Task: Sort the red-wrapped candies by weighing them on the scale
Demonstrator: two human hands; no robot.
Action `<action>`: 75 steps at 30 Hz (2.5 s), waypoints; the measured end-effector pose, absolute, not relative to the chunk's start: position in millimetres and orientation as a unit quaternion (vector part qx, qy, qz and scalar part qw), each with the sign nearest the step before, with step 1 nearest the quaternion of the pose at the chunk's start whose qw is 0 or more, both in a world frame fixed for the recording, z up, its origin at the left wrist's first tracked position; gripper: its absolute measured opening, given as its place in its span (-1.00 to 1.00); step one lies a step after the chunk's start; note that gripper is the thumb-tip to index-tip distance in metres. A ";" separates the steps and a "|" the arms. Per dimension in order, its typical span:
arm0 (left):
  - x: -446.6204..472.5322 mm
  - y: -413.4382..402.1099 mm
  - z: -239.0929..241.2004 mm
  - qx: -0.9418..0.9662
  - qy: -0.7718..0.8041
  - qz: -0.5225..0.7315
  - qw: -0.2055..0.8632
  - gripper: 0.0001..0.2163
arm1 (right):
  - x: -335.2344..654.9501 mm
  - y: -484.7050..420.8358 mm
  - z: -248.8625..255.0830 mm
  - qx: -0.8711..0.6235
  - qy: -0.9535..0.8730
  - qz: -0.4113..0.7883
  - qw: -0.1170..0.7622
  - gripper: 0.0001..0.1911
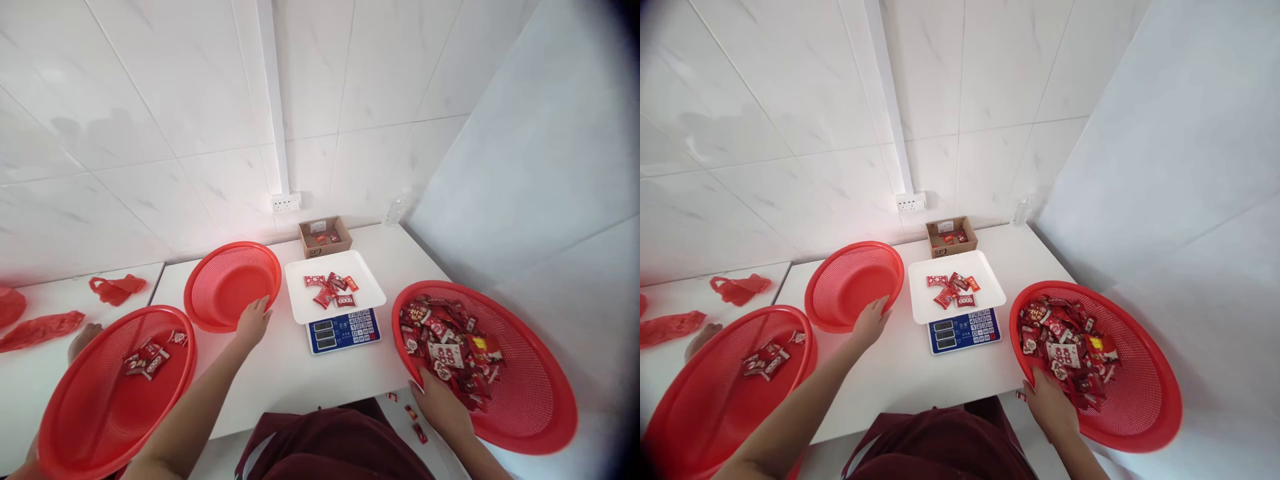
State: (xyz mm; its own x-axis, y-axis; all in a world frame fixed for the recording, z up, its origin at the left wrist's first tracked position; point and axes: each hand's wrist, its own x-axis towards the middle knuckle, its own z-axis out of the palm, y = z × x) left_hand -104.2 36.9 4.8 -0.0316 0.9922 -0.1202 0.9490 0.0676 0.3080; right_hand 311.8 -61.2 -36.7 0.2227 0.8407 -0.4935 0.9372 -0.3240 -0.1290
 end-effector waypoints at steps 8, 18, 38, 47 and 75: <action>6.5 99.6 -3.0 0.765 0.609 0.088 0.191 -0.29 | 314.1 -48.3 -36.9 0.747 0.599 -0.269 0.107 -0.54; 26.1 118.2 1.1 0.785 0.592 0.022 0.179 -0.48 | 312.7 -53.0 -37.6 0.759 0.591 -0.264 0.074 -0.55; -38.5 114.3 10.0 0.708 0.702 0.059 0.041 -0.46 | 312.2 -51.6 -33.9 0.762 0.582 -0.276 0.074 -0.55; 86.2 141.3 -19.7 0.877 0.461 0.017 0.136 -0.40 | 308.8 -50.4 -24.3 0.766 0.571 -0.285 0.083 -0.52; -92.2 126.1 22.7 0.522 0.800 0.259 0.145 -0.67 | 313.0 -50.5 -29.7 0.767 0.568 -0.292 0.068 -0.56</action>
